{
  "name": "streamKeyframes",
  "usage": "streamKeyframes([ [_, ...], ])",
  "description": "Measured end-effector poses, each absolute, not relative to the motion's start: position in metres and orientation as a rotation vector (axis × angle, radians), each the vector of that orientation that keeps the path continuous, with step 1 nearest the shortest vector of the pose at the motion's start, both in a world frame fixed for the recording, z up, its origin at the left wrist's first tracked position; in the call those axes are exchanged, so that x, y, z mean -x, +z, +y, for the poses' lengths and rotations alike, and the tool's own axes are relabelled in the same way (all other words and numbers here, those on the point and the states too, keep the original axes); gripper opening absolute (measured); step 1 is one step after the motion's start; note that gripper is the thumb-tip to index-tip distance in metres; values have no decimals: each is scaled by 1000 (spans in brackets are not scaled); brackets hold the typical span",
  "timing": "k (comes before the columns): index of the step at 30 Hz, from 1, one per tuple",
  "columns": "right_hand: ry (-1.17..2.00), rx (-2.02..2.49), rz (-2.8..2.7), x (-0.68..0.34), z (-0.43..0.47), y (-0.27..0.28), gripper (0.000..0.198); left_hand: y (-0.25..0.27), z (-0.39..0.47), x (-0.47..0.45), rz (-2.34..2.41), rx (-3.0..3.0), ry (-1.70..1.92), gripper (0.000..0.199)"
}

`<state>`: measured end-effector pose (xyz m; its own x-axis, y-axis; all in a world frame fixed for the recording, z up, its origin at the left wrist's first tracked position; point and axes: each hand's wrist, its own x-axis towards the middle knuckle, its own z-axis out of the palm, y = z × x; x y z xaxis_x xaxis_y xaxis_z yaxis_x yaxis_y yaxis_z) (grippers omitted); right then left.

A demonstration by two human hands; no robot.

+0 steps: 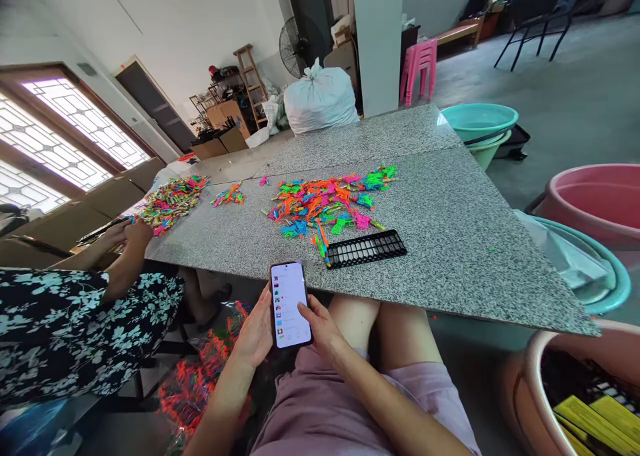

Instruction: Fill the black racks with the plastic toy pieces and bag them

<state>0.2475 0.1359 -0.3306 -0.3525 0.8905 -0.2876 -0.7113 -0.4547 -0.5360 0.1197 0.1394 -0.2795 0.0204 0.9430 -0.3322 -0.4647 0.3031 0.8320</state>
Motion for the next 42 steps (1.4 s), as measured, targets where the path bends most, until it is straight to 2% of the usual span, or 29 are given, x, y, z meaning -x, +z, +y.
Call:
streamKeyframes([
  [7, 1940, 578, -504, -249, 135, -333, 69, -279, 141, -119, 1052, -591, 1209, 61],
  [14, 1931, 645, -446, -248, 136, -330, 54, -279, 140, -120, 1057, -545, 1205, 65],
  [22, 1947, 685, -400, -246, 137, -331, 61, -280, 138, -120, 1047, -526, 1214, 71],
  [29, 1921, 608, -532, -248, 133, -335, 66, -280, 137, -120, 1074, -541, 1227, 62],
  [34, 1919, 649, -465, -247, 134, -334, 61, -278, 136, -121, 1098, -542, 1210, 60],
  [42, 1933, 680, -427, -247, 135, -334, 61, -282, 136, -120, 1082, -563, 1205, 69],
])
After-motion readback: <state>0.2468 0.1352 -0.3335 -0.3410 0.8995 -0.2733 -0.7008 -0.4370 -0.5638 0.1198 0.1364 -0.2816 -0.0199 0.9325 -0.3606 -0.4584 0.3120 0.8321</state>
